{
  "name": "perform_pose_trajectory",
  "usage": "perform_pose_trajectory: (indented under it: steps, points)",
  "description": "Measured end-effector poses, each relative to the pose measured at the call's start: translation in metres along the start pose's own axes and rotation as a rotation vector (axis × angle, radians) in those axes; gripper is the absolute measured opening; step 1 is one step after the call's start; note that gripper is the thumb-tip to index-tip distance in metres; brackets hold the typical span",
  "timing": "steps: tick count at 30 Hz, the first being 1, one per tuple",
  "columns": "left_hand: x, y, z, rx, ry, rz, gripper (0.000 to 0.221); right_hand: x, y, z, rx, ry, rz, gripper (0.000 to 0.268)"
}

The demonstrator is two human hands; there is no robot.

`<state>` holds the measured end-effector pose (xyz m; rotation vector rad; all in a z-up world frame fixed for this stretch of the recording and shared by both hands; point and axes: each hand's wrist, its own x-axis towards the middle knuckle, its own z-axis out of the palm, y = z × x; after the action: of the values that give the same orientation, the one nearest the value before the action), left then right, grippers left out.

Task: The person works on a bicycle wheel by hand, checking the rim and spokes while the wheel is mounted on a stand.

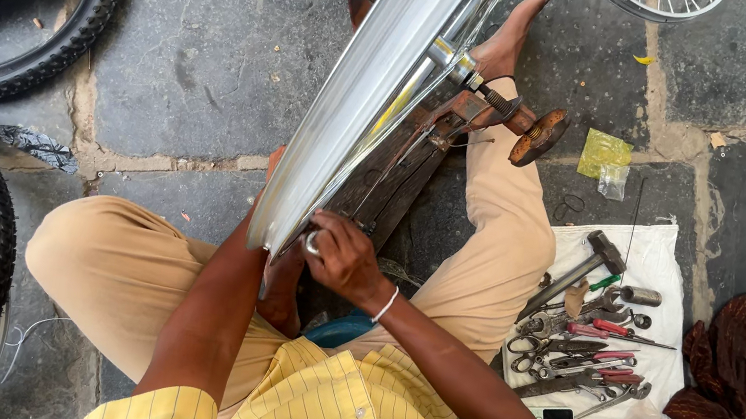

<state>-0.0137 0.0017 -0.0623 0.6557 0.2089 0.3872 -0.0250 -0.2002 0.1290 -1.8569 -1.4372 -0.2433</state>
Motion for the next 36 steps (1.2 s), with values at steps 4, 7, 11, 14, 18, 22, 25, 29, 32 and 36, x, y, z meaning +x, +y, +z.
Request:
perform_pose_trajectory:
  steps: [4,7,11,14,18,22,25,29,32,36]
  points:
    - [0.001,-0.001,-0.001,-0.033,0.072,-0.071,0.03,-0.007,0.011,0.002,-0.011,-0.027,0.005,0.025]
    - [0.001,-0.004,-0.006,0.079,0.077,-0.049,0.03,-0.006,-0.005,0.008,0.032,0.003,-0.004,0.027]
    - [-0.002,-0.002,-0.012,0.587,0.1,0.0,0.031,-0.003,-0.049,-0.032,0.307,0.042,0.341,0.021]
    - [-0.005,0.009,0.009,1.037,0.141,0.023,0.031,0.012,-0.06,-0.06,0.553,-0.001,0.848,0.022]
    - [-0.022,0.06,0.096,1.164,0.229,0.062,0.033,0.039,-0.041,-0.093,0.443,0.025,0.656,0.023]
    - [-0.065,0.131,0.167,1.011,0.282,0.076,0.035,0.08,-0.037,-0.132,0.24,-0.024,0.046,0.035]
    - [-0.116,0.179,0.21,0.834,0.209,0.116,0.042,0.115,-0.04,-0.152,0.108,-0.099,-0.173,0.038]
    - [-0.151,0.219,0.274,1.032,-0.152,0.594,0.05,0.147,-0.053,-0.17,0.178,0.024,-0.067,0.039]
    - [-0.144,0.231,0.316,1.139,0.072,0.533,0.048,0.169,-0.052,-0.194,0.425,-0.083,-0.03,0.045]
    - [-0.125,0.247,0.349,0.887,-0.04,0.553,0.048,0.189,-0.049,-0.208,0.408,-0.166,0.043,0.045]
